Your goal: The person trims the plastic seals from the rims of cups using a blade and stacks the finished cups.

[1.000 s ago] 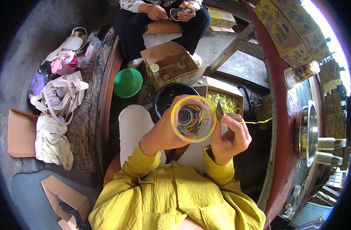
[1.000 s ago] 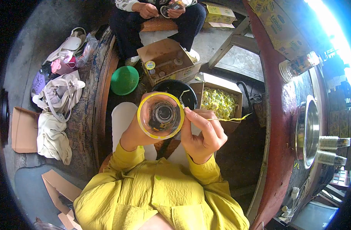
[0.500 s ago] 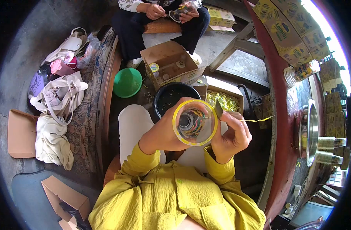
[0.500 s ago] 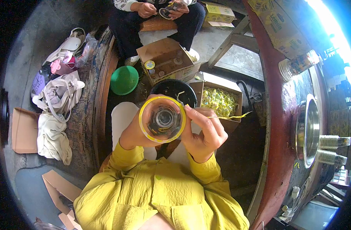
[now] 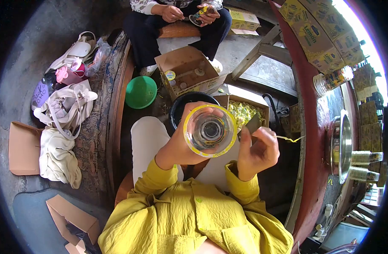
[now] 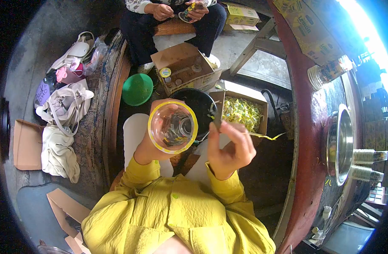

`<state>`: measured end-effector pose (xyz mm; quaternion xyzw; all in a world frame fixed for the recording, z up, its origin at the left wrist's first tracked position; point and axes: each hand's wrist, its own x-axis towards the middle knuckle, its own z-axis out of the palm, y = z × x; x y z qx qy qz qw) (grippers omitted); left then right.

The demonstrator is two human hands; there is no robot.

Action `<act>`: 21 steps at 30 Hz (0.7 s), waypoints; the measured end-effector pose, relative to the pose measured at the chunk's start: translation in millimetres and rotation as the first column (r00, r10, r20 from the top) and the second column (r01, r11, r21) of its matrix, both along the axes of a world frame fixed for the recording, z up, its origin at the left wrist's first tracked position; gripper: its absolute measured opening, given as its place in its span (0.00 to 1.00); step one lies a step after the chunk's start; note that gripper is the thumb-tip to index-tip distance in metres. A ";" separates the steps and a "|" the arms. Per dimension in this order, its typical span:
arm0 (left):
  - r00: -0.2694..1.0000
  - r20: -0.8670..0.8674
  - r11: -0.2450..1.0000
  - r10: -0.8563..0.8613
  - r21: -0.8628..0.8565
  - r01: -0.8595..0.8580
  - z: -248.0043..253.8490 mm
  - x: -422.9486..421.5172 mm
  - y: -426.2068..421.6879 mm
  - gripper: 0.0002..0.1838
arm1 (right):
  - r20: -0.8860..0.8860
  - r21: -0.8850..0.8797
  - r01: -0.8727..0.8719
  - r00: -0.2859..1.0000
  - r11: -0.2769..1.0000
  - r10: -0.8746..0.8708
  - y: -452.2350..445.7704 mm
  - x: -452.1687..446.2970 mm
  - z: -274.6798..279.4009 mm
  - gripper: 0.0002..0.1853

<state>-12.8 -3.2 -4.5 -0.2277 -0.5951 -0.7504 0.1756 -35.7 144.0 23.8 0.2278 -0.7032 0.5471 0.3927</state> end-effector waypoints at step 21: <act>0.975 -0.089 0.914 0.204 -0.340 -0.222 7.4 -13.4 -4.3 0.30 | 0.973 -0.011 -0.199 0.226 0.980 0.056 164.2 -215.7 -253.6 0.44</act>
